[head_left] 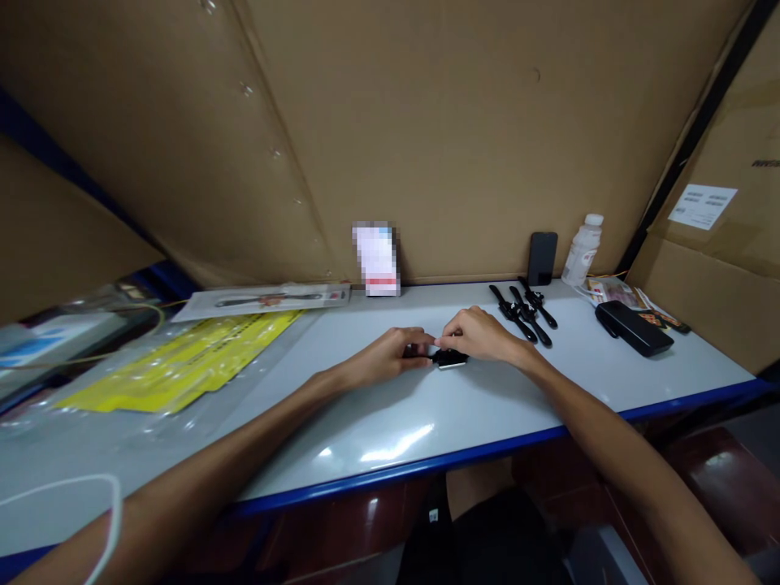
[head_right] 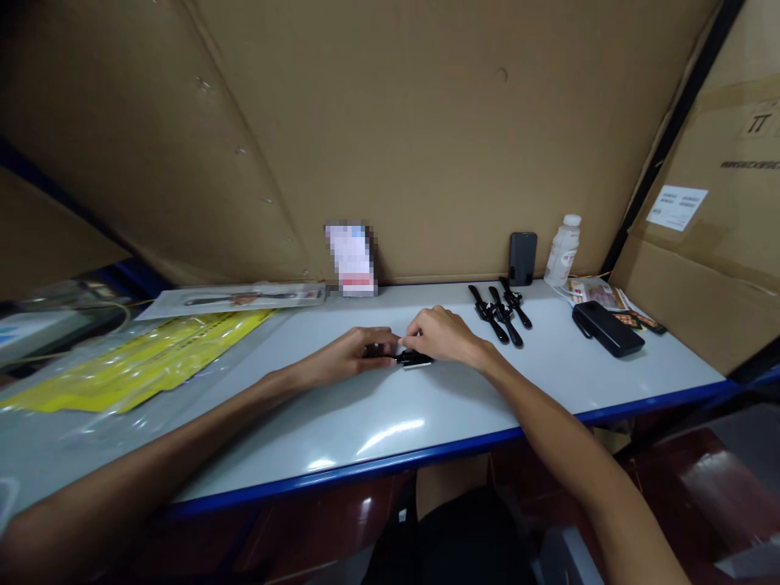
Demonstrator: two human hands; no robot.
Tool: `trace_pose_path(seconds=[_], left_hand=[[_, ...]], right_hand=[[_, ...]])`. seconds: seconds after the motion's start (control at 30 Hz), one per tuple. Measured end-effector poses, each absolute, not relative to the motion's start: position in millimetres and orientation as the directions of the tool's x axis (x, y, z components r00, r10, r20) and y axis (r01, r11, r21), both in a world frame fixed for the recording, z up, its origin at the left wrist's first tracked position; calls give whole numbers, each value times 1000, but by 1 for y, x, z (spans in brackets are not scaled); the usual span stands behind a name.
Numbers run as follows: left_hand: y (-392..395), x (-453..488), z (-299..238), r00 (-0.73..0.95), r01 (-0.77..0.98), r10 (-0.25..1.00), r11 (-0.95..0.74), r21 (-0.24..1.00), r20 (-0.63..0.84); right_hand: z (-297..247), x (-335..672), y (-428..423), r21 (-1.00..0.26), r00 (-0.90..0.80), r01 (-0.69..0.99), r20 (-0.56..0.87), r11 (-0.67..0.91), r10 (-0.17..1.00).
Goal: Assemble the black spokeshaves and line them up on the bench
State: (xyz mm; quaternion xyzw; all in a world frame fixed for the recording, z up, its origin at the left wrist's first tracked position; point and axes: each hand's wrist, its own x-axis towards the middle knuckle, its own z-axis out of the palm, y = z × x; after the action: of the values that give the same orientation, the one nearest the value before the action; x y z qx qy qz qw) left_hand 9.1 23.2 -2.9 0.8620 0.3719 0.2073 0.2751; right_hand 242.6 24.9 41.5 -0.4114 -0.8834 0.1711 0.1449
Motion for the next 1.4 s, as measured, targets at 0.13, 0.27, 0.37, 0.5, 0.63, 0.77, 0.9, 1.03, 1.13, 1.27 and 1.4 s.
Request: trace_pose_path(seconds=[0.13, 0.27, 0.37, 0.5, 0.63, 0.77, 0.9, 1.03, 1.13, 1.27, 1.4], left_hand=[[23, 10, -3, 644, 524, 750, -574, 629, 149], [21, 10, -1, 653, 516, 741, -589, 622, 160], [22, 9, -1, 651, 518, 742, -589, 620, 161], [23, 9, -4, 639, 525, 751, -585, 618, 168], [21, 10, -4, 630, 535, 755, -591, 604, 181], [18, 12, -1, 633, 544, 746, -618, 567, 206], [17, 11, 1, 653, 552, 724, -657, 514, 223], [18, 9, 0, 684, 559, 687, -710, 429, 246], [19, 9, -1, 681, 575, 687, -717, 394, 255], [20, 9, -3, 666, 599, 703, -704, 382, 251], [22, 8, -5, 660, 599, 709, -696, 396, 247]], right_hand=[[42, 244, 23, -323, -553, 756, 150, 569, 820], [42, 247, 25, -310, -577, 755, 103, 578, 810], [42, 247, 26, -388, -625, 696, 85, 604, 776], [41, 245, 25, -403, -649, 663, 111, 631, 753], [42, 247, 24, -259, -582, 755, 157, 602, 798], [41, 249, 25, -222, -587, 763, 152, 607, 795], [42, 249, 24, -230, -595, 760, 129, 607, 794], [46, 257, 28, -218, -574, 783, 107, 582, 812], [48, 268, 35, -262, -626, 751, 9, 606, 780], [47, 273, 38, -286, -640, 750, -80, 597, 764], [46, 267, 35, -287, -657, 739, -108, 610, 746]])
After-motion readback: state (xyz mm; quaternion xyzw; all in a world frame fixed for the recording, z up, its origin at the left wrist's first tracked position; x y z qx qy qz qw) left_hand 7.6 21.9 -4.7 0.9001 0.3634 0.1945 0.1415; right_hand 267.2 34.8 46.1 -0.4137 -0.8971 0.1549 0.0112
